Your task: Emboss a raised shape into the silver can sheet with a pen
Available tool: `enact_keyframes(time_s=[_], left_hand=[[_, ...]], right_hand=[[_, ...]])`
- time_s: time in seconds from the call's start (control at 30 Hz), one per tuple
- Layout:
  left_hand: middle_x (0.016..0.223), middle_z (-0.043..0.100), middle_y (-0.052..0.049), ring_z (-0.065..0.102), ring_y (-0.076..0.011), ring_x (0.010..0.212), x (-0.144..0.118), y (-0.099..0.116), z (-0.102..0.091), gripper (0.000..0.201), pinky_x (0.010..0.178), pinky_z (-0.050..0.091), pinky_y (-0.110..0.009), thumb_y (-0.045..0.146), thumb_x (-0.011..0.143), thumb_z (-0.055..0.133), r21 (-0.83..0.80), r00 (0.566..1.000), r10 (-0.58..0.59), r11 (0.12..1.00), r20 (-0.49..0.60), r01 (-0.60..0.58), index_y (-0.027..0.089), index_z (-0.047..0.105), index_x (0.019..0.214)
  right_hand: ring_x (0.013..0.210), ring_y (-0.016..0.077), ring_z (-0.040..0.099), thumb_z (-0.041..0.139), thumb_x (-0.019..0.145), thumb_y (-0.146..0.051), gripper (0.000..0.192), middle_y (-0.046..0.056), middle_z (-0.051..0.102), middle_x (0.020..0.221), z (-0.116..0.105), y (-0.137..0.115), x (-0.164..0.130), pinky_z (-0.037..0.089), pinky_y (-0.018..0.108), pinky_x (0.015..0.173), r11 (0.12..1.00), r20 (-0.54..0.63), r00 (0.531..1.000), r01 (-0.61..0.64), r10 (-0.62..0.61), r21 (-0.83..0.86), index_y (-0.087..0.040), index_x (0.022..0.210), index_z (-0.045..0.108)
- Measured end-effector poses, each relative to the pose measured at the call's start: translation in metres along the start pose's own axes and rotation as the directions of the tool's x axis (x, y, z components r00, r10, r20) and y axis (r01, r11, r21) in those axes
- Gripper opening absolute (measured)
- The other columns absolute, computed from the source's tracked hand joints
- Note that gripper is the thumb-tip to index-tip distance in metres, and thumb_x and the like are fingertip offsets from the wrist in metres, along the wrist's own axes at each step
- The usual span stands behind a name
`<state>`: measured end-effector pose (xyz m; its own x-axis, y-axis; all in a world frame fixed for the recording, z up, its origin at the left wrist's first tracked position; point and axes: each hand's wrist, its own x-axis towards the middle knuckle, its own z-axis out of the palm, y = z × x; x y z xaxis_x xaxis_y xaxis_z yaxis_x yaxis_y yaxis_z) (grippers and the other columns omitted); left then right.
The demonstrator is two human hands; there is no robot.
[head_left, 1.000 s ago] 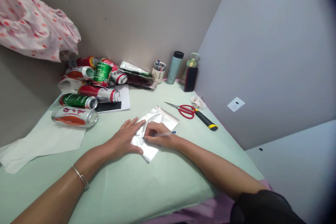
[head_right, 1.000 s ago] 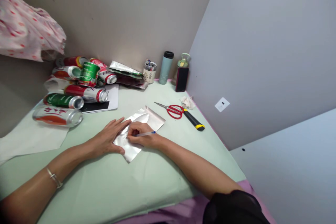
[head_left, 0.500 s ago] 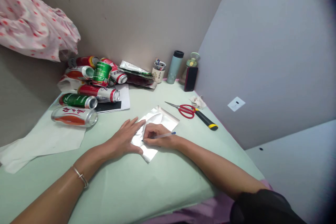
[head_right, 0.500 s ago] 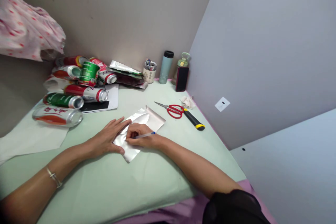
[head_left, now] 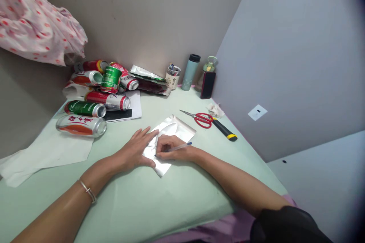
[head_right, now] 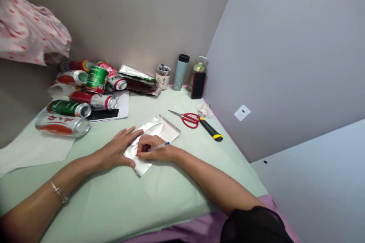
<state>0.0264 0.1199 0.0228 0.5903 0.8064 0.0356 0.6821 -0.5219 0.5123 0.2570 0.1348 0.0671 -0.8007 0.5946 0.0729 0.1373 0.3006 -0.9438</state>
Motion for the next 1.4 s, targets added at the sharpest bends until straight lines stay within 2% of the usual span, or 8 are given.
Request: enact_keyframes(time_s=[0.13, 0.23, 0.37, 0.53, 0.77, 1.0, 1.4], left_hand=[[0.166, 0.024, -0.006, 0.009, -0.0350, 0.154, 0.000, 0.000, 0.001, 0.116, 0.123, 0.010, -0.057, 0.071, 0.069, 0.077, 0.003, 1.000, -0.001, 1.000, 0.000, 0.001, 0.035, 0.013, 0.158], [0.165, 0.024, -0.007, 0.010, -0.0356, 0.153, 0.000, 0.001, 0.001, 0.116, 0.122, 0.010, -0.058, 0.069, 0.070, 0.077, 0.004, 1.000, 0.001, 1.000, -0.005, -0.001, 0.035, 0.011, 0.159], [0.166, 0.024, -0.008, 0.009, -0.0347, 0.154, 0.000, 0.001, 0.002, 0.114, 0.123, 0.011, -0.057, 0.068, 0.071, 0.077, 0.010, 1.000, -0.004, 1.000, -0.011, 0.004, 0.033, 0.012, 0.159], [0.166, 0.023, -0.008, 0.009, -0.0355, 0.153, -0.001, 0.000, 0.003, 0.113, 0.122, 0.012, -0.057, 0.068, 0.072, 0.076, 0.014, 1.000, -0.010, 1.000, -0.013, 0.010, 0.033, 0.012, 0.159], [0.166, 0.023, -0.007, 0.010, -0.0349, 0.153, 0.001, -0.001, 0.003, 0.115, 0.122, 0.011, -0.057, 0.069, 0.071, 0.077, 0.008, 1.000, -0.004, 1.000, -0.009, 0.004, 0.035, 0.011, 0.159], [0.166, 0.021, -0.006, 0.008, -0.0330, 0.154, 0.000, -0.001, 0.002, 0.113, 0.123, 0.010, -0.055, 0.072, 0.072, 0.074, 0.004, 1.000, -0.006, 1.000, 0.001, 0.006, 0.033, 0.012, 0.159], [0.166, 0.023, -0.006, 0.010, -0.0333, 0.154, 0.001, 0.000, 0.001, 0.113, 0.123, 0.009, -0.055, 0.074, 0.072, 0.072, -0.006, 1.000, 0.005, 1.000, -0.001, -0.005, 0.033, 0.013, 0.159]], right_hand=[[0.070, 0.0136, 0.053, 0.070, 0.078, -0.018, 0.008, -0.001, 0.060, 0.074, 0.001, 0.002, -0.001, 0.043, 0.025, 0.063, 0.999, -0.025, 0.999, -0.028, 0.029, 0.020, -0.018, 0.074, 0.063], [0.065, 0.0121, 0.052, 0.067, 0.079, -0.019, 0.007, -0.001, 0.058, 0.071, 0.004, 0.008, -0.001, 0.041, 0.023, 0.058, 0.997, -0.122, 0.991, -0.059, 0.063, 0.041, -0.017, 0.075, 0.062], [0.064, 0.0114, 0.049, 0.063, 0.080, -0.018, 0.007, -0.001, 0.057, 0.071, 0.007, 0.014, 0.000, 0.038, 0.022, 0.055, 0.996, -0.280, 0.956, -0.081, 0.089, 0.040, -0.017, 0.074, 0.059], [0.063, 0.0120, 0.049, 0.063, 0.076, -0.018, 0.007, -0.001, 0.057, 0.068, 0.010, 0.016, 0.001, 0.038, 0.023, 0.055, 0.995, -0.357, 0.930, -0.096, 0.092, 0.006, -0.018, 0.071, 0.057], [0.065, 0.0126, 0.050, 0.063, 0.077, -0.016, 0.007, -0.001, 0.058, 0.071, 0.010, 0.019, 0.001, 0.039, 0.023, 0.058, 0.993, -0.367, 0.927, -0.102, 0.072, -0.062, -0.018, 0.072, 0.058], [0.066, 0.0121, 0.048, 0.063, 0.077, -0.010, 0.011, -0.002, 0.056, 0.073, 0.009, 0.018, 0.000, 0.038, 0.023, 0.060, 0.989, -0.323, 0.946, -0.083, 0.040, -0.121, -0.018, 0.072, 0.058], [0.068, 0.0122, 0.050, 0.064, 0.080, -0.011, 0.011, -0.002, 0.056, 0.075, 0.006, 0.017, 0.000, 0.039, 0.023, 0.062, 0.986, -0.264, 0.965, -0.036, -0.007, -0.160, -0.018, 0.072, 0.060]])
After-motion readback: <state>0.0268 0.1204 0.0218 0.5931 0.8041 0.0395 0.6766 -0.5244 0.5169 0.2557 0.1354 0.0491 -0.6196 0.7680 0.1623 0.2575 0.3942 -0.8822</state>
